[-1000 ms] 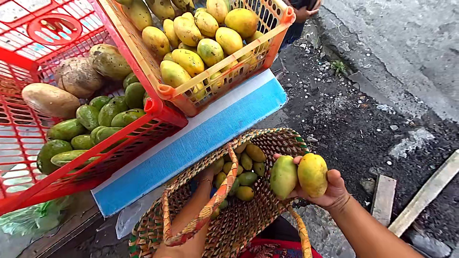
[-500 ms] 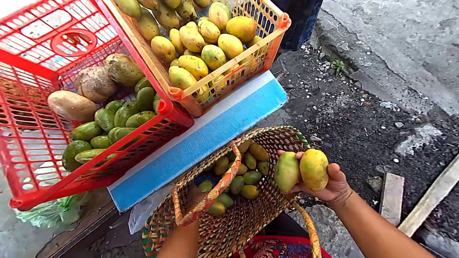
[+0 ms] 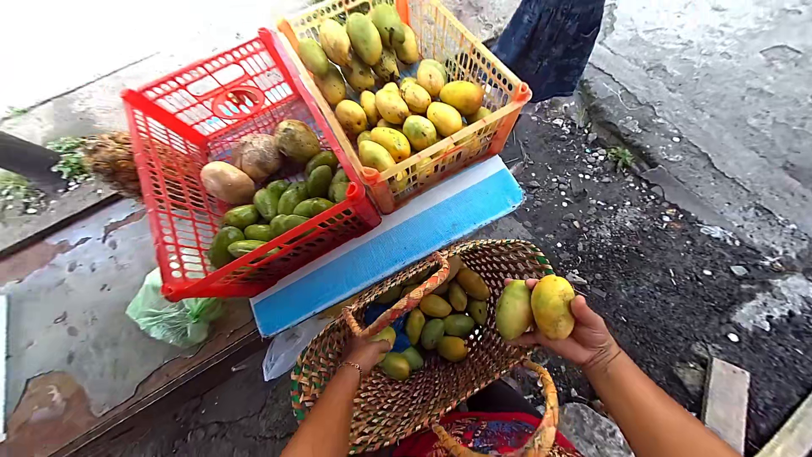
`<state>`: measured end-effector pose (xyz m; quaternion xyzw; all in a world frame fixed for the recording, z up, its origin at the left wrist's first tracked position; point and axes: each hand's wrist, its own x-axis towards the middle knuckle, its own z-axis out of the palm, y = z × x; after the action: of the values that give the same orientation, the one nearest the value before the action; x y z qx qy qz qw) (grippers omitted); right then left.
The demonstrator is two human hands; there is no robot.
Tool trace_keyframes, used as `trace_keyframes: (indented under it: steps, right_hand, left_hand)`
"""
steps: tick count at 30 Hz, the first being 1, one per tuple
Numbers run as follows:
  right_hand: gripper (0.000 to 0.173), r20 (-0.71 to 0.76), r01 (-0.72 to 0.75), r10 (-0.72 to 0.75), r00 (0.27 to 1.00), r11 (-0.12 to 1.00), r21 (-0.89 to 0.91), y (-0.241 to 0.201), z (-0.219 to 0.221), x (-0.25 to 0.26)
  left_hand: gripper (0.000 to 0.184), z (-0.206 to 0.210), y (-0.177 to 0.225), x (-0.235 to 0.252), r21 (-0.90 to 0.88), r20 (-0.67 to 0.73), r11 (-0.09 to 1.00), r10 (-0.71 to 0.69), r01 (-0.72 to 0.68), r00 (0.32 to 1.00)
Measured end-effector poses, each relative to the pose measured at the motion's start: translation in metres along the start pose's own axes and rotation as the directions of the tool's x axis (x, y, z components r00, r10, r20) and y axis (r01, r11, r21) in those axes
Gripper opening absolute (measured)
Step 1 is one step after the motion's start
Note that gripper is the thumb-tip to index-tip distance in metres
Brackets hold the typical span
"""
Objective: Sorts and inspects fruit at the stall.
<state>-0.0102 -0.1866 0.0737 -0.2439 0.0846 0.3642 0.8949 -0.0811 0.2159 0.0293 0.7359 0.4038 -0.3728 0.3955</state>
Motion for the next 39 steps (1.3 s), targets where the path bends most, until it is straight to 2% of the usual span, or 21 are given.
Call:
trace_keyframes:
  steps: [3, 6, 10, 14, 16, 18, 20, 23, 26, 29, 32, 34, 36, 39]
  right_hand:
    - [0.076, -0.055, 0.004, -0.005, 0.998, 1.000, -0.018, -0.001, 0.002, 0.001]
    - [0.081, -0.129, -0.012, 0.008, 0.992, 0.999, -0.033, -0.003, 0.007, 0.002]
    - [0.101, -0.310, -0.084, 0.050, 0.949, 0.992, -0.096, -0.006, 0.022, 0.007]
    - [0.095, -0.368, -0.209, 0.110, 0.923, 0.947, -0.244, -0.007, 0.031, 0.018]
    - [0.092, -0.341, -0.250, 0.142, 0.929, 0.922, -0.297, -0.007, 0.035, 0.023]
    - [0.093, -0.294, -0.273, 0.180, 0.939, 0.910, -0.313, -0.006, 0.041, 0.027]
    - [0.093, -0.240, -0.275, 0.205, 0.949, 0.909, -0.313, -0.003, 0.048, 0.033]
    - [0.090, -0.173, -0.268, 0.223, 0.959, 0.910, -0.317, 0.005, 0.064, 0.042]
    - [0.089, -0.121, -0.258, 0.231, 0.965, 0.913, -0.316, 0.011, 0.077, 0.049]
    - [0.081, -0.025, -0.276, 0.280, 0.960, 0.924, -0.263, 0.017, 0.088, 0.055]
    - [0.074, 0.095, -0.303, 0.330, 0.939, 0.926, -0.223, 0.028, 0.103, 0.059]
    - [0.071, 0.168, -0.326, 0.367, 0.915, 0.917, -0.231, 0.036, 0.113, 0.061]
    - [0.071, 0.254, -0.331, 0.402, 0.880, 0.901, -0.279, 0.043, 0.122, 0.065]
    - [0.066, 0.334, -0.286, 0.419, 0.844, 0.880, -0.380, 0.054, 0.139, 0.071]
  left_hand:
    - [0.081, -0.021, -0.015, -0.034, -0.078, 0.012, 0.996, 0.051, -0.050, 0.999]
    - [0.080, -0.039, -0.032, -0.073, -0.286, -0.046, 0.950, 0.119, -0.127, 0.992]
    - [0.078, -0.048, -0.056, -0.110, -0.614, -0.186, 0.731, 0.231, -0.297, 0.955]
    - [0.078, -0.050, -0.080, -0.123, -0.801, -0.305, 0.469, 0.213, -0.371, 0.928]
    - [0.077, -0.050, -0.092, -0.124, -0.872, -0.296, 0.337, 0.216, -0.355, 0.931]
    - [0.085, -0.048, -0.100, -0.125, -0.918, -0.262, 0.241, 0.230, -0.316, 0.937]
    - [0.092, -0.044, -0.102, -0.126, -0.933, -0.246, 0.203, 0.242, -0.297, 0.939]
    - [0.089, -0.039, -0.093, -0.130, -0.949, -0.217, 0.168, 0.265, -0.267, 0.940]
    - [0.097, -0.036, -0.078, -0.132, -0.972, -0.171, 0.091, 0.348, -0.215, 0.922]
    - [0.087, -0.031, -0.065, -0.127, -0.987, -0.099, 0.052, 0.534, -0.149, 0.839]
    - [0.079, -0.027, -0.052, -0.121, -0.995, 0.022, 0.080, 0.733, -0.055, 0.680]
    - [0.084, -0.026, -0.040, -0.120, -0.996, 0.075, 0.090, 0.790, 0.005, 0.609]
    - [0.088, -0.025, -0.030, -0.119, -0.995, 0.096, 0.086, 0.819, 0.044, 0.566]
    - [0.084, -0.026, -0.019, -0.120, -0.995, 0.101, 0.085, 0.852, 0.055, 0.514]
